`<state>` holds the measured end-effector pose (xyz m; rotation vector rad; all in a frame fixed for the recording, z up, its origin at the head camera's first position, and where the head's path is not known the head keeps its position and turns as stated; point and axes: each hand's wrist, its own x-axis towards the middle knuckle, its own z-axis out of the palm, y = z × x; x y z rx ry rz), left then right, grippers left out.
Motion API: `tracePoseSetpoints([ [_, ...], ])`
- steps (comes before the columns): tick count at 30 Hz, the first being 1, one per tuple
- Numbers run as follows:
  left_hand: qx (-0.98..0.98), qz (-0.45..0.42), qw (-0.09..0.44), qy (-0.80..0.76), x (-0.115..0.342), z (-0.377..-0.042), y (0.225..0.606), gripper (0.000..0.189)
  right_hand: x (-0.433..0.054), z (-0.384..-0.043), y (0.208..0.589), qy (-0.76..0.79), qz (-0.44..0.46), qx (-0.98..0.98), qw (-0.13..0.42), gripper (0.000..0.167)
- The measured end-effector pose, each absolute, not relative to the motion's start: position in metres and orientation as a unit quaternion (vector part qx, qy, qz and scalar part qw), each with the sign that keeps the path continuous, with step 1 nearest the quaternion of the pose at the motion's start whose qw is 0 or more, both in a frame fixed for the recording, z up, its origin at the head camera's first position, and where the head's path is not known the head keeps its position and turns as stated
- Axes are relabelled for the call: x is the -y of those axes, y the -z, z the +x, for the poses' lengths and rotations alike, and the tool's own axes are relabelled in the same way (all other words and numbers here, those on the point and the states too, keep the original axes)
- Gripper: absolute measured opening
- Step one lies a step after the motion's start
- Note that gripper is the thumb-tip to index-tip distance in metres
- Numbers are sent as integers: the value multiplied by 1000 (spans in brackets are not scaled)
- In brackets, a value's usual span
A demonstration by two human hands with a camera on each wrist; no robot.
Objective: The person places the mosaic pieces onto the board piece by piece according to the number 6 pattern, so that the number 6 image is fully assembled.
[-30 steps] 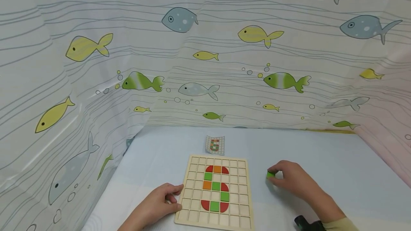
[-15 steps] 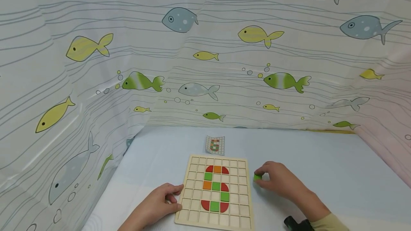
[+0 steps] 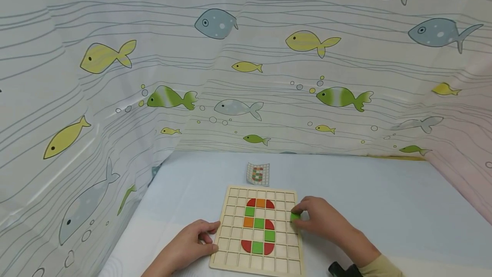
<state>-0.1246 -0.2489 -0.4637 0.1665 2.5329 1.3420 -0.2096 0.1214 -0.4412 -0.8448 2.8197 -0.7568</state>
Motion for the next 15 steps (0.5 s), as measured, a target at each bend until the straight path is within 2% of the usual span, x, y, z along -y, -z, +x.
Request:
tracePoseSetpoints([
  [15,-874,55,133,-465,249,-125,465,64,-90,-205,440,260,-328,-905,69,21],
])
